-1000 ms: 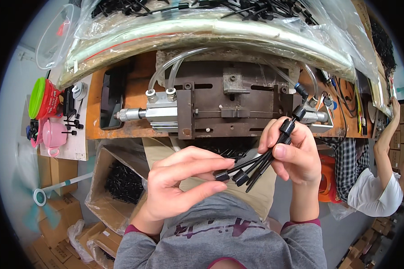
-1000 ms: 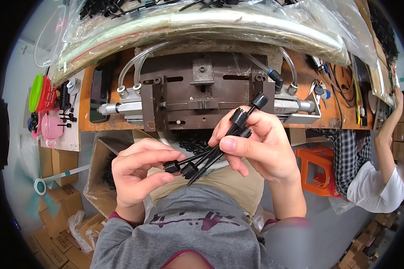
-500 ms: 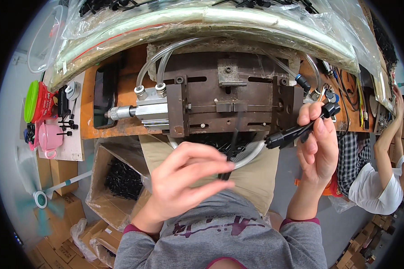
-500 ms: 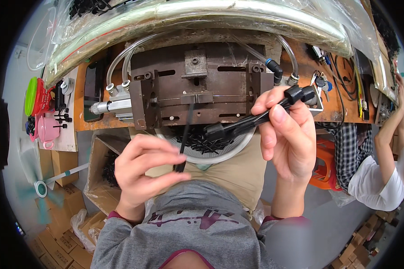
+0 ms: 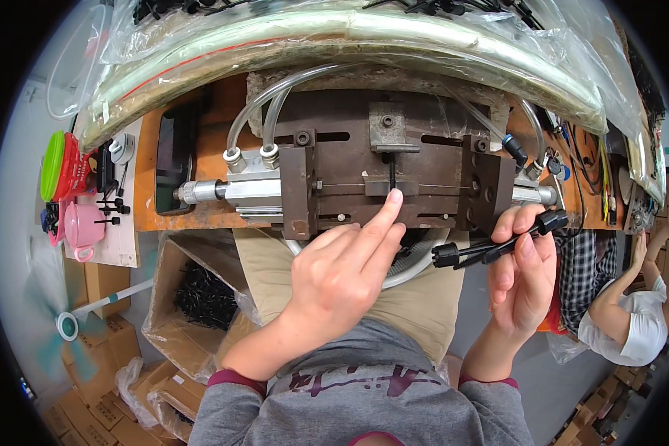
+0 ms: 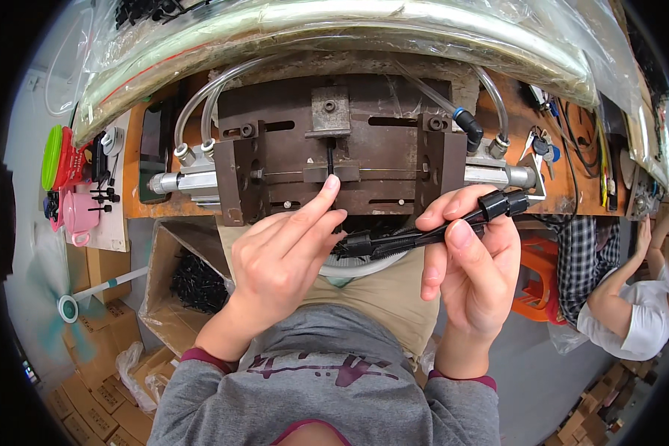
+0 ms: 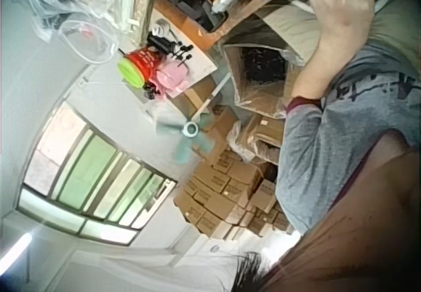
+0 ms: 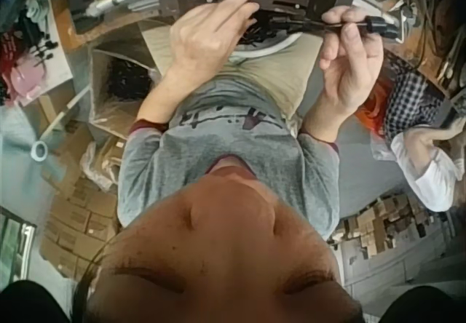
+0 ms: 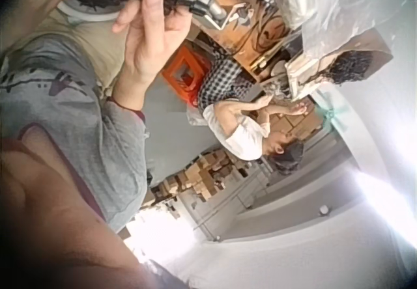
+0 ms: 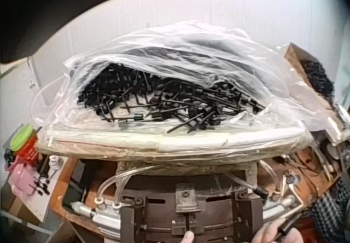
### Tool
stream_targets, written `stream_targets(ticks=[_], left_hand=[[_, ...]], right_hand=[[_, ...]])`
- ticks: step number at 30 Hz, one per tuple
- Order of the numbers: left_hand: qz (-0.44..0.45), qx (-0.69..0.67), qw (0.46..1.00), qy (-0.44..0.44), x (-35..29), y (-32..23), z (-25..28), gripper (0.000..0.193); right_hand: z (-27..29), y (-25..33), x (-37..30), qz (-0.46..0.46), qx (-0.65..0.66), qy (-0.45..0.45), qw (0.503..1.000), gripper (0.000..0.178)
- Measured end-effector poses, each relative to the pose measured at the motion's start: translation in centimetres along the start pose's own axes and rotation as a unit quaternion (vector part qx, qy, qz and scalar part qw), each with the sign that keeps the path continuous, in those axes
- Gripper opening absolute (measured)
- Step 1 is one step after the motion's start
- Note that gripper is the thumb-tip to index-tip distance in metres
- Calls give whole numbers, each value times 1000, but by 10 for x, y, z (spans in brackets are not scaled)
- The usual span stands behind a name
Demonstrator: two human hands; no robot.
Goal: The recorder is assembling small black electronic components using a pneumatic jig.
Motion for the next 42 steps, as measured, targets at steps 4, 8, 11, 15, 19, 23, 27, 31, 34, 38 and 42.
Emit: stream_targets(ticks=[4,8,11,15,19,23,27,31,34,38,42], left_hand=[[5,10,1000,14,3,0,0,30],[6,12,1000,9,3,1,1,23],[-8,10,1000,-4,3,1,1,14],[-8,-2,1000,8,2,4,1,18],[46,-118,992,11,4,8,9,36],[71,-364,929,5,6,1,25,41],[38,-393,918,17,4,-2,38,36],[31,-368,929,9,-1,-3,46,36],[43,-254,966,-21,-5,2,43,37],[64,-123,989,-60,-8,8,18,31],[1,3,1000,-24,-7,1,2,29]], right_hand=[[-2,-2,0,-4,10,-3,1000,16],[-6,-5,0,-14,23,12,1000,15],[-8,-7,0,-19,35,28,999,15],[-6,-8,-1,-20,43,8,999,15],[-8,-9,-4,-28,38,7,999,16],[-18,-23,-8,-78,40,31,996,15],[-18,-25,-8,-84,52,45,994,20],[5,-6,-7,-3,13,-24,1000,24],[12,10,-10,76,-54,-74,993,19],[0,17,-16,143,-132,-73,978,17],[-12,24,-20,199,-207,-58,956,18]])
Point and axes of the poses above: each hand's wrist, its own x-axis towards the middle knuckle, its own z-axis out of the back of the hand, y = z × x, the point moved 10 cm from there along x, towards the middle knuckle, and after that the axes turned 5 degrees about x, right-handed, at the moved point
